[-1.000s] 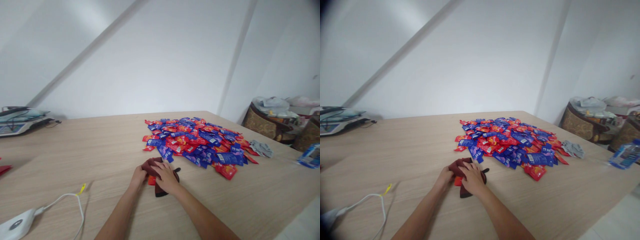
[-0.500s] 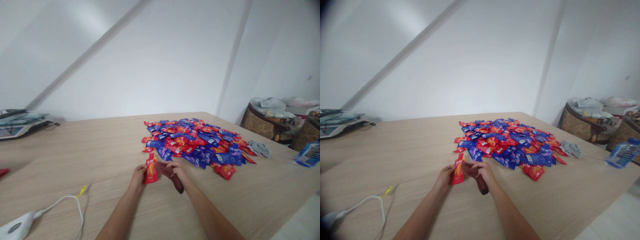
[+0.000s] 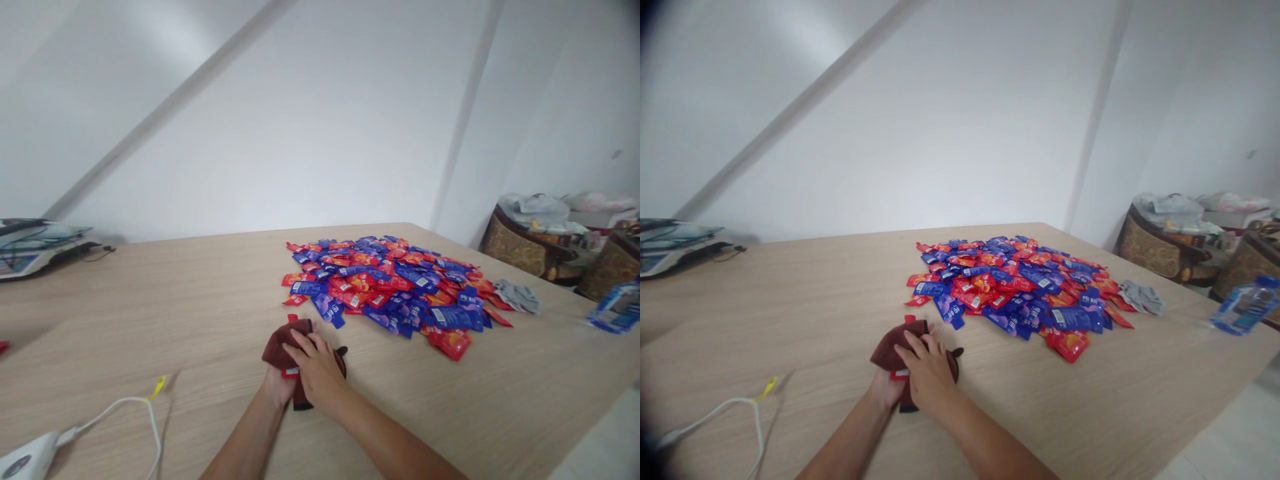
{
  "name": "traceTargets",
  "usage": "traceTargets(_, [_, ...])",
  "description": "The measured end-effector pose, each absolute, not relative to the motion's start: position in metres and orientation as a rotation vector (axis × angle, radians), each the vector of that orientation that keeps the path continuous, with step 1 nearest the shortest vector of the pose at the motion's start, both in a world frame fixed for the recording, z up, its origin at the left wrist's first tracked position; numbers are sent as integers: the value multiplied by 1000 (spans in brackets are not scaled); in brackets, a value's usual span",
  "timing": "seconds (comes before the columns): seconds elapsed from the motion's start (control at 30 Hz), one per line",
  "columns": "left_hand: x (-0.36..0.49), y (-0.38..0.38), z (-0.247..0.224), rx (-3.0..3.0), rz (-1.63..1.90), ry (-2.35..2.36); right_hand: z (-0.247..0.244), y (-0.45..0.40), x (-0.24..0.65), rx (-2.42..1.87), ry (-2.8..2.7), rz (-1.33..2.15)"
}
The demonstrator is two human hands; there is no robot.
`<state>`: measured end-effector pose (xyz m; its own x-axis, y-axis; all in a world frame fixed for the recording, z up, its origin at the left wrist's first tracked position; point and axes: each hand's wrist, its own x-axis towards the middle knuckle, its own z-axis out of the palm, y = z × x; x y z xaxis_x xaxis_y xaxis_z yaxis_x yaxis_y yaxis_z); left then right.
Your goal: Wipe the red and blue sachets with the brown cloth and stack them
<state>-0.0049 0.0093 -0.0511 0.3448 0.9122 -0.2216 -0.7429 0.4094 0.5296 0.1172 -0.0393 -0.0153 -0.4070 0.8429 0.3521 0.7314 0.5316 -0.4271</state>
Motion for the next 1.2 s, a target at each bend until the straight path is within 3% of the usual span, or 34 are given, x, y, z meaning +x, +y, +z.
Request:
traceTargets(0.33, [12,11,-36,288,1003,631,-23,-12,165,-1734,-2045,134])
traceTargets(0.57, [3,12,-48,238,1092,544,-18,-34,136,-1344,-2261,211])
traceTargets(0.87, [16,11,-38,352,944,578,-28,-2,159,-1706,-2062,151])
traceTargets(1.2, [7,13,-40,287,976,519,-14,-26,144,-1203,-2267,453])
